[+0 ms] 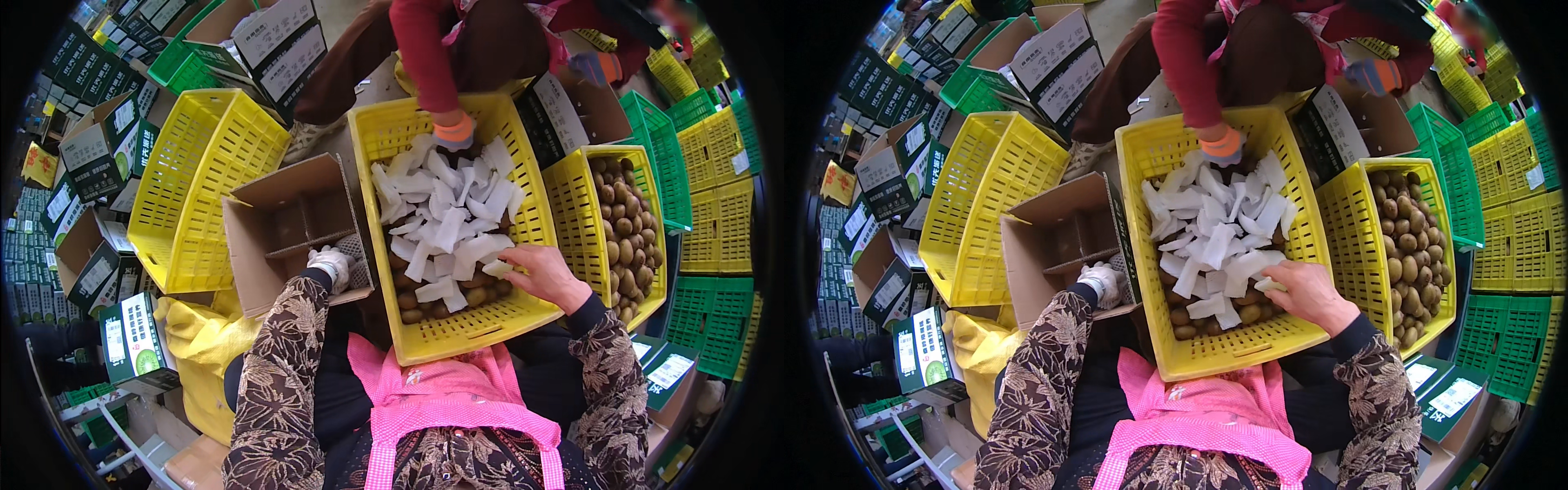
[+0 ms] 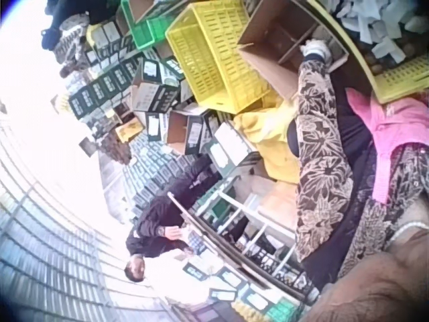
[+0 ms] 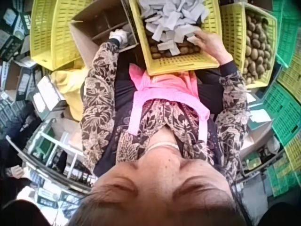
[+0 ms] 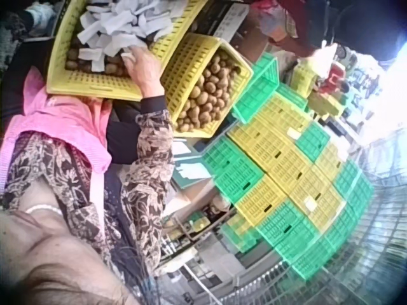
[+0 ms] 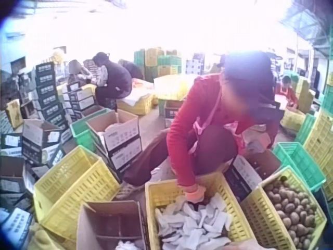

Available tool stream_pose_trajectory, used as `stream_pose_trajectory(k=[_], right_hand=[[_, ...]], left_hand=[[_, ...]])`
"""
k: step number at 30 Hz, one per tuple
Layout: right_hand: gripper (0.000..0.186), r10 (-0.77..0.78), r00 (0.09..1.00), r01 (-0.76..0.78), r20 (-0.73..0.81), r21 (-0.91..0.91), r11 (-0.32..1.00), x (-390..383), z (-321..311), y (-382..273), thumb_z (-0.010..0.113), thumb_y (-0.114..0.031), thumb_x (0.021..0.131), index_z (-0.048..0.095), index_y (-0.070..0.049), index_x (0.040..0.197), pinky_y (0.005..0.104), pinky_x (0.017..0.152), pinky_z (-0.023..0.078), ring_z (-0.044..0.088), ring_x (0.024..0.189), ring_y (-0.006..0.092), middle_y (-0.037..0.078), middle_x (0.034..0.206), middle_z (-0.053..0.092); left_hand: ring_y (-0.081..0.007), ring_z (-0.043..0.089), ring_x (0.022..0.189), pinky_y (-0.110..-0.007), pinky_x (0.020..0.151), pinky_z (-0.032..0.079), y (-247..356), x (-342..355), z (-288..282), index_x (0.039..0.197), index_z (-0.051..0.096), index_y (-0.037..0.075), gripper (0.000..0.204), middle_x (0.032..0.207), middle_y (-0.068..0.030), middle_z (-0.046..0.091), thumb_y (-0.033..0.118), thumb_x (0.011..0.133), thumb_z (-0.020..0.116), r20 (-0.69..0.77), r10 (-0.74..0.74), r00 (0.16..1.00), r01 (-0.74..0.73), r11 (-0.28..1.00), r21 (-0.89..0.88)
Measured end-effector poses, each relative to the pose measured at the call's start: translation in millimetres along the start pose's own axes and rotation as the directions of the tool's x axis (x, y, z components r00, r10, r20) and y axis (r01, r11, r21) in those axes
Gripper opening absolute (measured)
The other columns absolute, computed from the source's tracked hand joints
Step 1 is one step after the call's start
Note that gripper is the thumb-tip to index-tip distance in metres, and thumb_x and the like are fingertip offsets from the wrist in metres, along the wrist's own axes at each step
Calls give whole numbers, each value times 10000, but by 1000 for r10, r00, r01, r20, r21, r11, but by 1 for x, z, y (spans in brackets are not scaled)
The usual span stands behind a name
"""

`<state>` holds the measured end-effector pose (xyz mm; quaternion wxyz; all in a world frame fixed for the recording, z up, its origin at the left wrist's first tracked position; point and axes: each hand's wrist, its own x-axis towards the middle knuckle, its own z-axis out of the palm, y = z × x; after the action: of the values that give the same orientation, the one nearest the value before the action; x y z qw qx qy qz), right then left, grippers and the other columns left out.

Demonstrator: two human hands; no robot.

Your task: The person sits on the floor and repeatedly picks kiwis from a yellow crate, wraps each one in a white foam net, and places the wrapped fruit into a cardboard box. Another worker nearby performs the same task.

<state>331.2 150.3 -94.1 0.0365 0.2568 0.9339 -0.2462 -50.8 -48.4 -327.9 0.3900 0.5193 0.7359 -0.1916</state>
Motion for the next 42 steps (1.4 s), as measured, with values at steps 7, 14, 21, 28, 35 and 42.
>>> stream_pose_trajectory(k=[7,14,21,28,35,42], right_hand=[[559,67,997,-71,-44,-90,993,36,70,21,737,-265,716,536,-92,1208,392,713,516,637,856,320,145,1039,591],[536,178,976,-207,-123,-291,934,103,162,18,695,-237,735,528,-86,1221,430,677,514,639,866,315,124,1034,595],[253,268,963,-214,2,606,766,80,43,-3,614,-151,830,677,-28,1041,304,589,505,632,651,150,82,754,665],[216,137,952,107,-274,717,689,12,-41,-43,680,-91,826,630,-19,1023,231,544,475,559,591,78,40,770,628],[232,-118,807,171,-579,37,985,-27,-45,-37,764,-204,680,617,-74,803,337,664,504,615,801,270,63,846,590],[198,-141,847,174,-513,16,985,-43,-49,-40,726,-132,696,632,-65,858,328,595,501,608,648,256,82,862,613]], left_hand=[[-335,433,1271,-435,1057,343,71,-62,-64,1160,665,249,328,1317,-132,520,181,863,543,-15,-131,991,132,987,94],[-316,633,1029,-419,928,463,76,-92,-108,1037,698,118,294,1058,-152,674,296,828,593,-267,-175,948,176,984,-21],[-283,646,979,-357,943,478,121,-128,-170,1227,562,42,569,1091,-153,636,152,701,751,-926,130,355,-686,709,-164],[-86,609,785,-250,718,500,225,-157,-169,1043,663,22,341,895,-7,673,142,745,777,-362,417,834,-508,325,-798],[-78,593,751,-248,700,491,270,-177,-152,1007,676,32,309,854,-18,674,146,740,782,-526,338,780,-619,301,-725],[-166,660,856,-314,766,523,286,-166,-149,1227,567,52,566,992,-138,683,184,721,784,-735,323,596,-779,457,-431]])
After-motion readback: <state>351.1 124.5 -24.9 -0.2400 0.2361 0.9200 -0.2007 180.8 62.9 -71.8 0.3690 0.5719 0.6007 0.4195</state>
